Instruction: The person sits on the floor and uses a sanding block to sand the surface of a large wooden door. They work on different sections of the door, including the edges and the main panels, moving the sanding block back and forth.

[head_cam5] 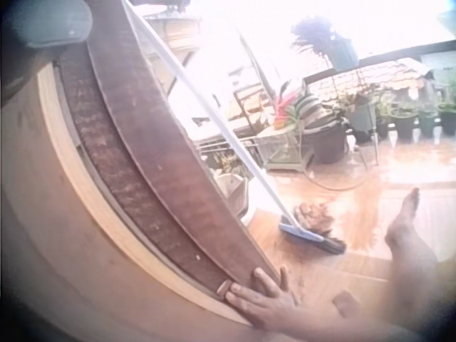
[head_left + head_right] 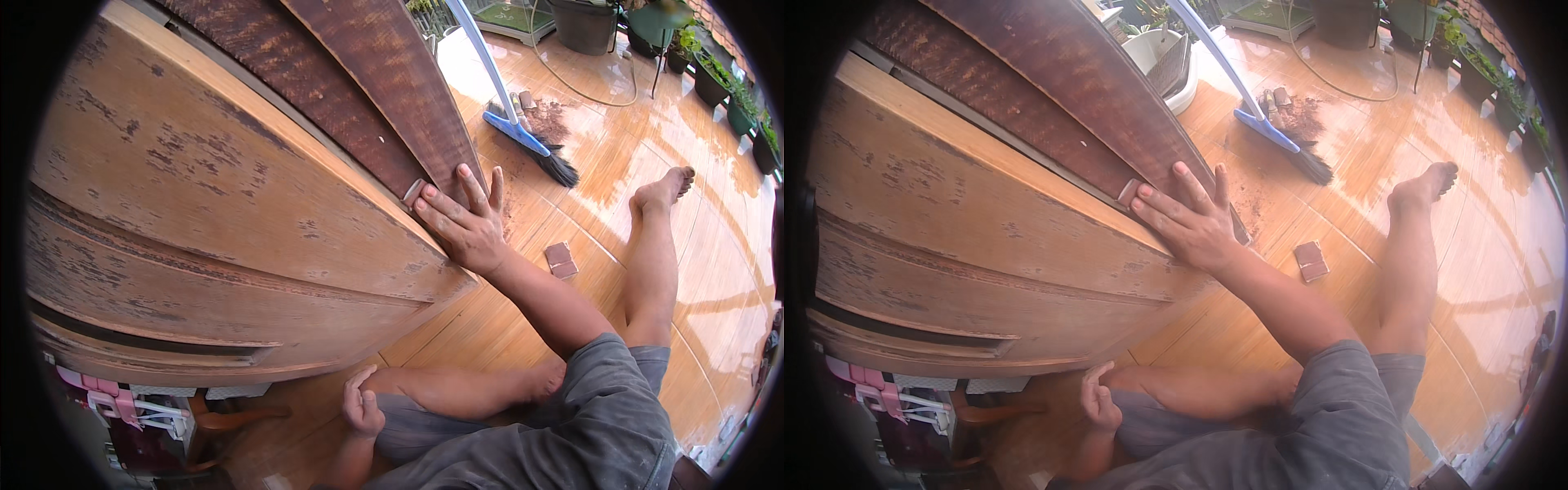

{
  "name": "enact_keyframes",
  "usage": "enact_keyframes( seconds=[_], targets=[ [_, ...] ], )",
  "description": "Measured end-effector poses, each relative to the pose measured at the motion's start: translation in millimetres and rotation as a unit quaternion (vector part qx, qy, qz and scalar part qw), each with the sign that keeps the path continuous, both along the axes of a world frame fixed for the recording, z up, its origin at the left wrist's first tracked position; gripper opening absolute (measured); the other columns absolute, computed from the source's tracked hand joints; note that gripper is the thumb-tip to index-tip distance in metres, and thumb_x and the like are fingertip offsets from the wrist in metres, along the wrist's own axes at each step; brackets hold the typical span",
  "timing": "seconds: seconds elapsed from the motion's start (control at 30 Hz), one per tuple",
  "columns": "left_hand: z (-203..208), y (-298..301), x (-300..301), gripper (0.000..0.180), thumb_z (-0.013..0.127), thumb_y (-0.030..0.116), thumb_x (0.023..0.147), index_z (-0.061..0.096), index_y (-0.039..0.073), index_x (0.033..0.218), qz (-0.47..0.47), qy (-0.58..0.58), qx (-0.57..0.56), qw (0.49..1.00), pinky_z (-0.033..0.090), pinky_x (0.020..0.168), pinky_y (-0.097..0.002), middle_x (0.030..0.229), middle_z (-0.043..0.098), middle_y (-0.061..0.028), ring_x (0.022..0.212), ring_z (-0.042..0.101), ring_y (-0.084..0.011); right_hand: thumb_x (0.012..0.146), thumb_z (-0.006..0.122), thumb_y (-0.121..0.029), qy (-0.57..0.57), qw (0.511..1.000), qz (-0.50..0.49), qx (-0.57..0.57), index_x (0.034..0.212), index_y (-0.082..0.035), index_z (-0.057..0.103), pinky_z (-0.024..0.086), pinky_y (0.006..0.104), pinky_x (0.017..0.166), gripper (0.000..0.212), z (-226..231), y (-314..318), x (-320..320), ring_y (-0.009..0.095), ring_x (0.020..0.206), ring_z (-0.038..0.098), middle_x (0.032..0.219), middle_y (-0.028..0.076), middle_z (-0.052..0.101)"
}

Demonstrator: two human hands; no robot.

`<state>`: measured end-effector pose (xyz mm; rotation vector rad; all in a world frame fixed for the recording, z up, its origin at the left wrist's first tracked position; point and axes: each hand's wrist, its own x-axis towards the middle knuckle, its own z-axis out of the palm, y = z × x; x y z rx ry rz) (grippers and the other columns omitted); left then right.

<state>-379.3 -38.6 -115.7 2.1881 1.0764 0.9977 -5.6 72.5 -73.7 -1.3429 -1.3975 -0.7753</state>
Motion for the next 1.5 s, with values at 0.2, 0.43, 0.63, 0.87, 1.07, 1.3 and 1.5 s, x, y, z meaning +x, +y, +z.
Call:
enact_keyframes(
  seconds=[0.2,0.43,0.63,0.87,1.07,1.3,1.5],
  targets=[
    [-51.1,10.6,162.6,0.035,0.058,0.025,0.105,0.063,-0.002,0.128,-0.224,-0.018,-0.277,0.934,0.048,0.103,-0.0397,0.127,0.067,-0.0194,0.118,0.065,-0.0320,0.098,0.058,-0.026,0.031,0.999,0.026,0.032,0.133,-0.032,0.068,-0.005,0.0627,0.127,0.037,18.8,21.5,1.1,0.029,0.156,0.028,0.144,-0.014,0.062],
    [-122.9,-4.7,210.2,0.042,0.058,0.035,0.106,0.063,-0.002,0.125,-0.295,0.075,-0.348,0.887,0.053,0.097,-0.0397,0.119,0.069,-0.0205,0.111,0.068,-0.0315,0.097,0.057,-0.026,-0.024,0.998,0.037,0.034,0.133,-0.032,0.069,-0.002,0.0619,0.127,0.038,2.1,3.7,4.3,0.029,0.155,0.030,0.146,-0.014,0.060],
    [-136.2,-6.2,210.4,0.042,0.057,0.035,0.106,0.064,-0.002,0.124,-0.265,0.065,-0.349,0.896,0.054,0.094,-0.0406,0.116,0.070,-0.0217,0.108,0.069,-0.0337,0.096,0.060,-0.022,0.026,0.997,0.061,0.032,0.134,-0.032,0.068,-0.001,0.0608,0.127,0.040,10.4,28.7,7.2,0.029,0.155,0.030,0.148,-0.014,0.058],
    [-126.6,-7.2,209.5,0.042,0.056,0.036,0.106,0.065,-0.002,0.123,-0.257,0.068,-0.341,0.902,0.054,0.095,-0.0406,0.117,0.070,-0.0239,0.107,0.070,-0.0332,0.096,0.061,-0.020,0.005,1.000,0.019,-0.012,0.135,-0.031,0.067,0.001,0.0607,0.127,0.041,24.8,-0.6,-3.5,0.029,0.157,0.026,0.147,-0.014,0.060],
    [-137.0,-4.8,224.3,0.049,0.057,0.036,0.106,0.054,-0.005,0.133,-0.233,-0.059,-0.402,0.884,0.051,0.100,-0.0439,0.127,0.064,-0.0244,0.116,0.065,-0.0339,0.093,0.063,-0.022,0.032,0.998,0.037,0.025,0.132,-0.031,0.069,0.000,0.0618,0.128,0.040,35.2,19.2,3.3,0.029,0.157,0.026,0.146,-0.014,0.060],
    [-140.3,23.5,238.4,0.074,0.061,0.040,0.104,0.029,-0.005,0.153,-0.137,-0.083,-0.274,0.948,0.040,0.113,-0.0480,0.151,0.043,-0.0265,0.138,0.048,-0.0369,0.093,0.063,-0.027,-0.004,0.995,0.080,0.054,0.127,-0.031,0.073,-0.004,0.0626,0.127,0.036,2.4,18.6,6.4,0.030,0.155,0.030,0.142,-0.015,0.063],
    [-118.9,28.0,237.0,0.094,0.065,0.036,0.101,0.009,-0.012,0.159,-0.197,-0.110,-0.174,0.958,0.018,0.125,-0.0488,0.165,0.016,-0.0311,0.154,0.019,-0.0427,0.094,0.058,-0.027,0.045,0.993,0.103,-0.024,0.128,-0.031,0.073,-0.007,0.0643,0.125,0.037,0.6,26.7,5.5,0.032,0.155,0.030,0.142,-0.015,0.063]
  ],
)
